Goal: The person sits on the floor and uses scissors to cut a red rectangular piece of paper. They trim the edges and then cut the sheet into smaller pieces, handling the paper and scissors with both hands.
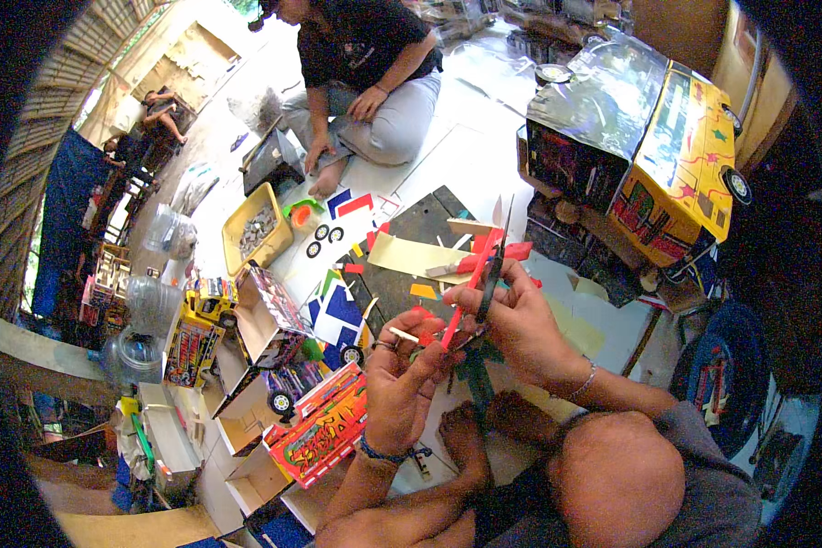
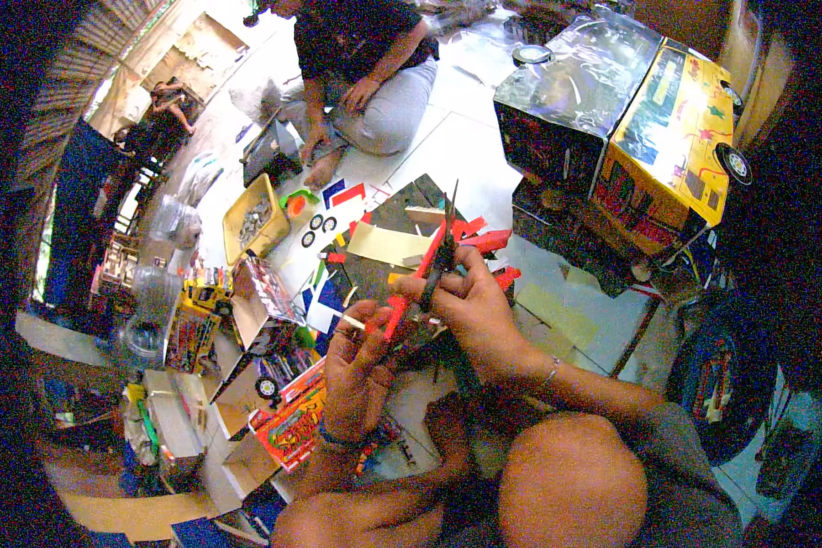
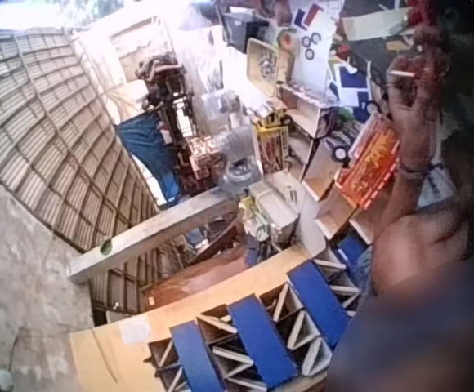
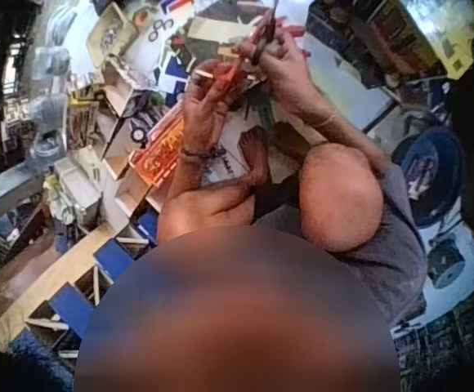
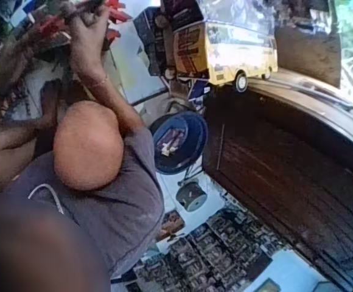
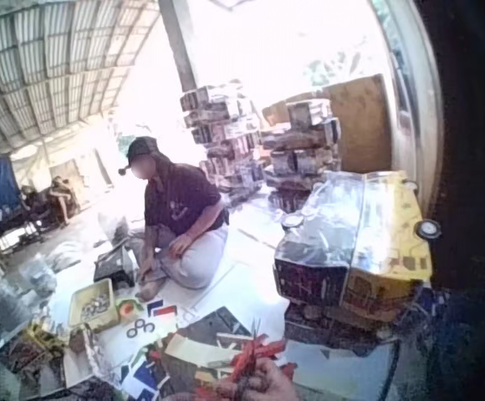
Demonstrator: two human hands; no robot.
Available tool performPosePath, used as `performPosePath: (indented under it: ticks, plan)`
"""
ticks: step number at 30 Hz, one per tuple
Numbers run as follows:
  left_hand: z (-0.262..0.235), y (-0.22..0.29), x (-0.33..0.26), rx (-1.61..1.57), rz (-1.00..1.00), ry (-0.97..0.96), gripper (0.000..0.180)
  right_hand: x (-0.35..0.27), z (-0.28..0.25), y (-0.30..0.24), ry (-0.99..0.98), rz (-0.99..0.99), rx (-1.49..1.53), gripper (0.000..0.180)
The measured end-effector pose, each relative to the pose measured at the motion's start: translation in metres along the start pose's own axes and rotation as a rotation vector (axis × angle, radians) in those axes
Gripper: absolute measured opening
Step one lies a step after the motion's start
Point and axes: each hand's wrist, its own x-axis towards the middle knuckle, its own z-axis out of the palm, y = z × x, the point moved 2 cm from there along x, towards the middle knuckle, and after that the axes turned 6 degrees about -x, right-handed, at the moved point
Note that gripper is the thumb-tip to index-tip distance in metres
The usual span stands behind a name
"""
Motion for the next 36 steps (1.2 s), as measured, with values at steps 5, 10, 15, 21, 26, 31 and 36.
performPosePath:
  ticks: [5, 10, 15, 21, 26, 31, 36]
  plan:
    - [0.002, 0.001, 0.005, 0.016, -0.024, -0.012, 0.048, 0.002, -0.001, -0.004, 0.028, -0.08, -0.053, 0.047]
    - [0.002, 0.002, 0.002, 0.029, -0.042, 0.013, 0.039, 0.003, -0.005, -0.004, 0.001, -0.085, -0.109, 0.052]
    - [-0.001, 0.001, 0.002, 0.084, -0.04, -0.003, 0.034, 0.001, -0.01, -0.002, -0.048, -0.185, -0.166, 0.048]
    - [0.001, 0.0, 0.003, 0.23, 0.021, -0.016, 0.037, 0.007, -0.018, 0.001, -0.139, -0.336, -0.264, 0.048]
    - [0.003, 0.001, 0.003, 0.295, 0.073, 0.002, 0.04, 0.004, -0.02, -0.001, -0.174, -0.334, -0.292, 0.049]
    - [0.003, 0.0, 0.002, 0.292, 0.108, 0.014, 0.043, 0.002, -0.017, -0.001, -0.136, -0.275, -0.233, 0.049]
    - [0.002, -0.001, 0.004, 0.348, 0.153, 0.024, 0.049, 0.003, -0.017, 0.001, -0.129, -0.296, -0.262, 0.049]
